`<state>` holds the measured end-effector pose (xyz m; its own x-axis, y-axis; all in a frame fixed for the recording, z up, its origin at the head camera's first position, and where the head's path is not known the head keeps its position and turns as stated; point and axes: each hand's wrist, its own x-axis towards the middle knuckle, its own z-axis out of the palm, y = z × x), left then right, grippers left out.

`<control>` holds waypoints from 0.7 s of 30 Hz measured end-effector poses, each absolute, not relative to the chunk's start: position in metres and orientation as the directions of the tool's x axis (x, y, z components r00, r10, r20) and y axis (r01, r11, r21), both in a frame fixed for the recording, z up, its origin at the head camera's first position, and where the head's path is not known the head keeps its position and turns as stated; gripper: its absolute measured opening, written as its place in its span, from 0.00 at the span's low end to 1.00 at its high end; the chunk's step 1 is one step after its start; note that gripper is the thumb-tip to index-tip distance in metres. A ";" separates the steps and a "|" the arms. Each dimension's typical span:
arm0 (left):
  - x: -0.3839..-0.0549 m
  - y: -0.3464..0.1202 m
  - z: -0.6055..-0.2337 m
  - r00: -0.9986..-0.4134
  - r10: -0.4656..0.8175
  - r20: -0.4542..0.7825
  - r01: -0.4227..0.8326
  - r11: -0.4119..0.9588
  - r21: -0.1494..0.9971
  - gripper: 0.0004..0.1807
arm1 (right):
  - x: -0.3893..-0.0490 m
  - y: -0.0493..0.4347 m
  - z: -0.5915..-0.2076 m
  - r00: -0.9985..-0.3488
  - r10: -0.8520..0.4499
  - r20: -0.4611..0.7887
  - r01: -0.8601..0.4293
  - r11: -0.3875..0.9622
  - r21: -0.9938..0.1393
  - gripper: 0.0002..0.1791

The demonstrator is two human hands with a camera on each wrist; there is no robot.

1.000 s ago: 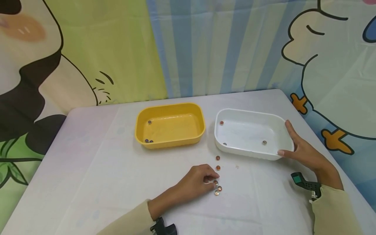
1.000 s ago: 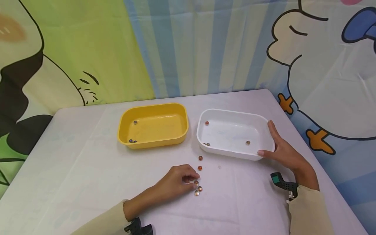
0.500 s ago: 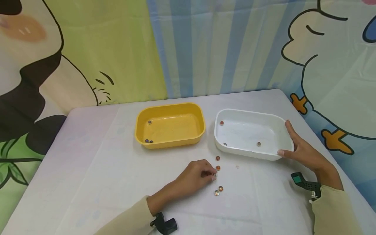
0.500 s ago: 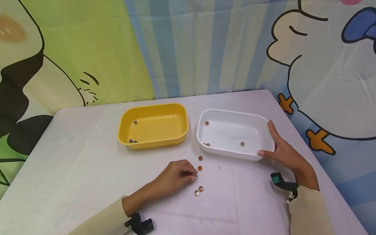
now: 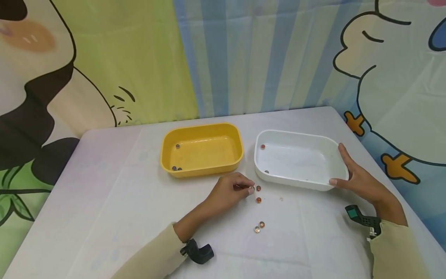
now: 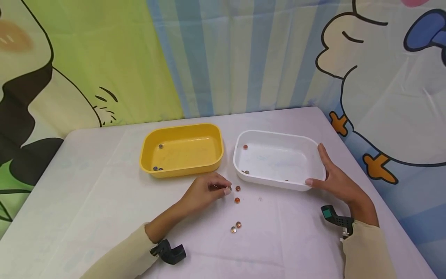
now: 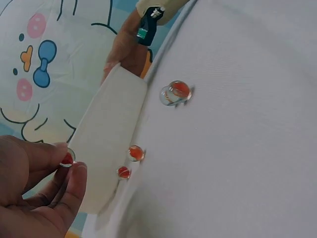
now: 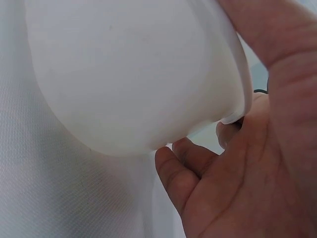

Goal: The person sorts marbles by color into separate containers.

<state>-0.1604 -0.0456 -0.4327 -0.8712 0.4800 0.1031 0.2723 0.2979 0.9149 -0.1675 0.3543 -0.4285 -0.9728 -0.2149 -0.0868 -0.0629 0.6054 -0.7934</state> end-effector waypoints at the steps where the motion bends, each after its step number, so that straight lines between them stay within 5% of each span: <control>1: -0.162 -0.045 -0.431 -0.876 0.472 0.098 0.263 0.297 0.918 0.09 | -0.167 0.355 -0.428 -0.973 -0.213 -0.085 -0.064 0.606 -0.793 0.63; 21: -0.193 -0.014 -0.409 -0.898 0.402 0.178 0.282 0.216 0.935 0.10 | -0.168 0.353 -0.431 -0.974 -0.218 -0.054 -0.090 0.601 -0.794 0.64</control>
<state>-0.1934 -0.0141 -0.4094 -0.8983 0.4019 0.1776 0.2816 0.2164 0.9348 -0.1677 0.3534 -0.4308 -0.9744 -0.2182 -0.0540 -0.0905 0.6007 -0.7943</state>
